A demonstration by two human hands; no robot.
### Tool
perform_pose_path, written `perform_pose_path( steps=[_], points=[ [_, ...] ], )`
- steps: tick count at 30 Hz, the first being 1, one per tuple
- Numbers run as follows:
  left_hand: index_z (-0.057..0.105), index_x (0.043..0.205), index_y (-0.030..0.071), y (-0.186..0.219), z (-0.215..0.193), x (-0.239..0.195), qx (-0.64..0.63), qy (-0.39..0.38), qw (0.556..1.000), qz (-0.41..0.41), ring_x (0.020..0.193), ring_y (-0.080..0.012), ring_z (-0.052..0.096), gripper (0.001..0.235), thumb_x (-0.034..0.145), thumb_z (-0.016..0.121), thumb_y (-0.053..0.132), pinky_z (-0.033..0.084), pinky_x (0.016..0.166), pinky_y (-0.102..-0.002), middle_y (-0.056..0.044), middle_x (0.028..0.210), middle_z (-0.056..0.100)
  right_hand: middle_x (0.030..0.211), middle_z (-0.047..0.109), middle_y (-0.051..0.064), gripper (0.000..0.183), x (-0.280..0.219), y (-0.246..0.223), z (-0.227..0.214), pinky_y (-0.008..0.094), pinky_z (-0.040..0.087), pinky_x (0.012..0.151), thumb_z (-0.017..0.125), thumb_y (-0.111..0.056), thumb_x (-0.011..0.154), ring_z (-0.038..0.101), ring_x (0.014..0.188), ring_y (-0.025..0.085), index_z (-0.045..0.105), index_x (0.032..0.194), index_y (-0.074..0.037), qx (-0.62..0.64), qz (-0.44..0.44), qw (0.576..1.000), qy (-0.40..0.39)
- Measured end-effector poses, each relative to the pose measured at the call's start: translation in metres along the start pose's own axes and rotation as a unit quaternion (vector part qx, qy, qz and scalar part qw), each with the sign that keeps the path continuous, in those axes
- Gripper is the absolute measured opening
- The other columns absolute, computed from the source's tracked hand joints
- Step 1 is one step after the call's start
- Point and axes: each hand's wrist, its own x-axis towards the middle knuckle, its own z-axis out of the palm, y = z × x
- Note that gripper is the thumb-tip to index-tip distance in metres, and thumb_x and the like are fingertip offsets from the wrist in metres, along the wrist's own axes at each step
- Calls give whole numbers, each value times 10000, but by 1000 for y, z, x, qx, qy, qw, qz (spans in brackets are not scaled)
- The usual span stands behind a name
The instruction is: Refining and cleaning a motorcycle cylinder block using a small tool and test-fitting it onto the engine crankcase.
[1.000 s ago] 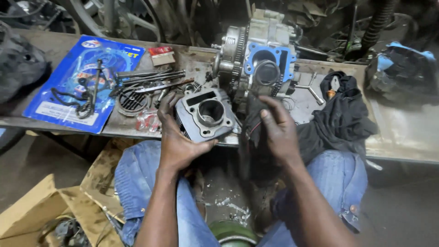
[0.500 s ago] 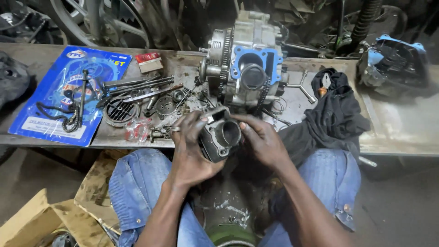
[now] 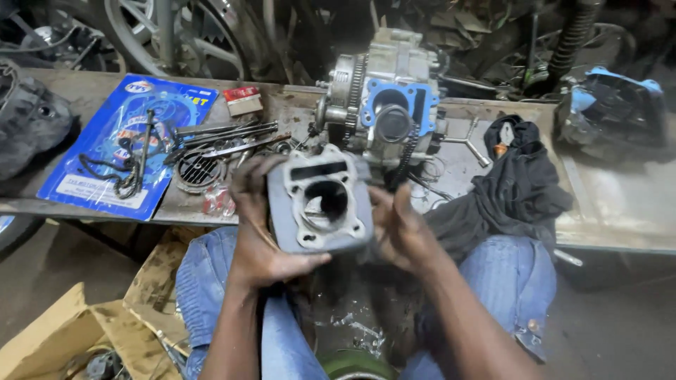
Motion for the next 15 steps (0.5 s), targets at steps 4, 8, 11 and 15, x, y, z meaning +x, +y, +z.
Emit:
perform_pose_path(
  steps=[4,8,11,15],
  points=[
    [176,1504,97,26,11,16,158,-202,966,-10,1457,-362,372,1253,576,962,397,298,1269,-484,-177,1531,359,1228,700,112,801,15,25,-45,375,566,959,882,-520,788,670,1090,216,593,1313,11,67,-91,976,-185],
    [14,1603,223,12,17,15,242,-142,960,16,1603,-365,211,1487,487,926,587,245,1354,-577,-162,1696,136,1044,761,131,737,7,15,-48,372,604,812,916,-423,708,737,922,259,658,1195,65,56,-151,984,-77],
    [10,1587,49,-32,52,-50,-72,49,972,-217,1533,-380,146,1368,611,931,317,155,1270,-509,-226,1652,151,1039,728,245,651,12,4,-33,504,643,886,728,-341,792,726,893,315,604,1309,33,66,-245,966,-57],
    [299,1517,27,-89,94,-98,-203,67,941,-262,1449,-304,373,1276,432,969,-16,261,1239,-455,-173,1562,408,1105,729,205,568,14,32,-43,484,602,962,698,-290,857,722,979,284,601,1324,21,144,-253,956,-46]
  ],
)
